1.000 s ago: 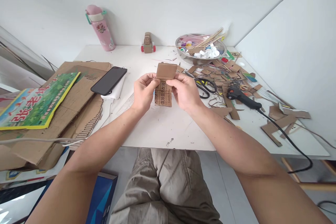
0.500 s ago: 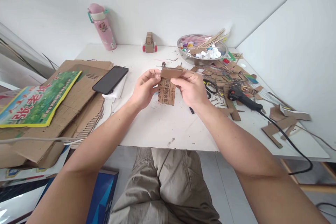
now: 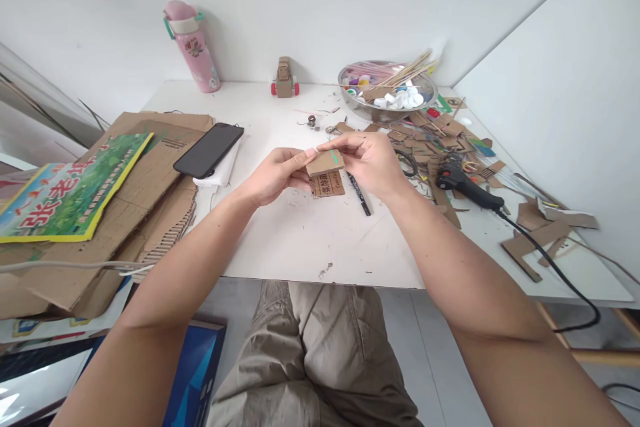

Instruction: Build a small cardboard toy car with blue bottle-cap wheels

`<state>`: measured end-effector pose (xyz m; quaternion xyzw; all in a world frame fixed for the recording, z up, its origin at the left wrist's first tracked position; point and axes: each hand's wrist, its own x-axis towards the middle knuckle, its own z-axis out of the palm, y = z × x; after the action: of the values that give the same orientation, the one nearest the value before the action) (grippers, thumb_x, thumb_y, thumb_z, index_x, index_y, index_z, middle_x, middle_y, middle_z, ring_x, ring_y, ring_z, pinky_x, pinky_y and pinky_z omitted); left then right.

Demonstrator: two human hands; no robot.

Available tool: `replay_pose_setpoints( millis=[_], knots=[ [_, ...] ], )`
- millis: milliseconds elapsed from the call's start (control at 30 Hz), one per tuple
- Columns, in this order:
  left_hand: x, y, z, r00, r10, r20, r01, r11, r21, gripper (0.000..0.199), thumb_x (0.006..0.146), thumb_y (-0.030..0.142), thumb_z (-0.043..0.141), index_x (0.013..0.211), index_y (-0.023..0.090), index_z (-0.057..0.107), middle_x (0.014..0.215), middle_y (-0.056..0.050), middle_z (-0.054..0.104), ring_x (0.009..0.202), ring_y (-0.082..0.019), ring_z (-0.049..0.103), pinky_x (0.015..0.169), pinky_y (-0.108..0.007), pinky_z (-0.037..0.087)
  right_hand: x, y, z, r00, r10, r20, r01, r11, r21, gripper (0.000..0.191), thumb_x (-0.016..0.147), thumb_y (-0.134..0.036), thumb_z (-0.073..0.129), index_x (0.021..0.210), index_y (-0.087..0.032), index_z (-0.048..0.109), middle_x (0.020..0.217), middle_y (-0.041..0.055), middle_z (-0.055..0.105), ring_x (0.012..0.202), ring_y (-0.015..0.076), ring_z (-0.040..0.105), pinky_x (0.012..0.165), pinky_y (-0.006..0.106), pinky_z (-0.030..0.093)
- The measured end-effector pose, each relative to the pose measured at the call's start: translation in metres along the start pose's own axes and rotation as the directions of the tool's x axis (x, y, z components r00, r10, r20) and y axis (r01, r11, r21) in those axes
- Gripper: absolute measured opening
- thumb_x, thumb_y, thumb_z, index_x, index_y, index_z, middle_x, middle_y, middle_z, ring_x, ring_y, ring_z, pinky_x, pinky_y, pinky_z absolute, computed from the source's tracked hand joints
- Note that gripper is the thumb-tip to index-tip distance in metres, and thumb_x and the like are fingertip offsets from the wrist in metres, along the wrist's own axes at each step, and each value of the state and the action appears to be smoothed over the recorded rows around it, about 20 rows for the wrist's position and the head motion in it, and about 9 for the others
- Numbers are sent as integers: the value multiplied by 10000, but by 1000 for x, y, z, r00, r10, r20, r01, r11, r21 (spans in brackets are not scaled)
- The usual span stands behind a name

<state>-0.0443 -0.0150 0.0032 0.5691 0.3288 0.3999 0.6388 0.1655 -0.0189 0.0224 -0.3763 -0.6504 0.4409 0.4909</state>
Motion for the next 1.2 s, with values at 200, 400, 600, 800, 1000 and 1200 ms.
replay_pose_setpoints(
  millis=[200, 400, 600, 800, 1000, 1200],
  knots=[
    [-3, 6, 3, 998, 68, 19, -69, 994, 89, 700, 672, 857, 976, 746, 192, 767, 715, -71, 738, 730, -234, 781, 659, -355, 695, -1, -10, -18, 977, 57, 205, -66, 997, 36, 250, 710, -379, 971, 928, -268, 916, 1073, 65, 902, 1071, 290, 830, 1041, 485, 675],
    [-5, 4, 7, 982, 155, -104, -140, 980, 138, 580, 689, 694, 1052, 751, 191, 770, 705, -47, 742, 686, -209, 746, 645, -348, 682, -3, -8, -20, 982, 113, 152, -112, 994, -15, 379, 754, -559, 990, 939, -246, 884, 1003, 79, 877, 980, 286, 807, 895, 449, 674],
    [-7, 1, 12, 972, 171, -158, -153, 981, 120, 482, 715, 565, 1069, 772, 190, 771, 709, -43, 767, 662, -200, 733, 608, -332, 651, -5, -3, -5, 999, 44, 30, -40, 992, -117, 458, 746, -659, 984, 767, -250, 780, 733, 19, 735, 786, 234, 717, 765, 394, 601],
    [-9, -4, 18, 951, 229, -207, -198, 967, 162, 429, 831, 520, 1002, 745, 197, 734, 651, -18, 710, 604, -167, 677, 589, -311, 606, -6, -5, -1, 999, 12, 30, -9, 996, -91, 512, 743, -729, 959, 731, -254, 768, 733, 24, 736, 765, 221, 688, 754, 389, 593],
    [-8, -5, 25, 975, 189, -120, -179, 980, 89, 631, 758, 775, 972, 855, 204, 720, 767, -50, 802, 651, -191, 762, 584, -307, 643, -3, 0, -3, 997, -3, -74, 0, 999, -35, 561, 694, -771, 992, 748, -259, 768, 782, 18, 754, 791, 215, 695, 772, 382, 609],
    [-13, -6, 30, 977, 209, -39, -196, 957, 214, 660, 834, 830, 879, 764, 233, 606, 673, -31, 757, 517, -180, 748, 473, -264, 537, -6, -7, -3, 998, -57, -12, 56, 995, -84, 598, 757, -846, 920, 781, -265, 780, 823, 34, 761, 848, 236, 724, 830, 395, 619]
  ],
)
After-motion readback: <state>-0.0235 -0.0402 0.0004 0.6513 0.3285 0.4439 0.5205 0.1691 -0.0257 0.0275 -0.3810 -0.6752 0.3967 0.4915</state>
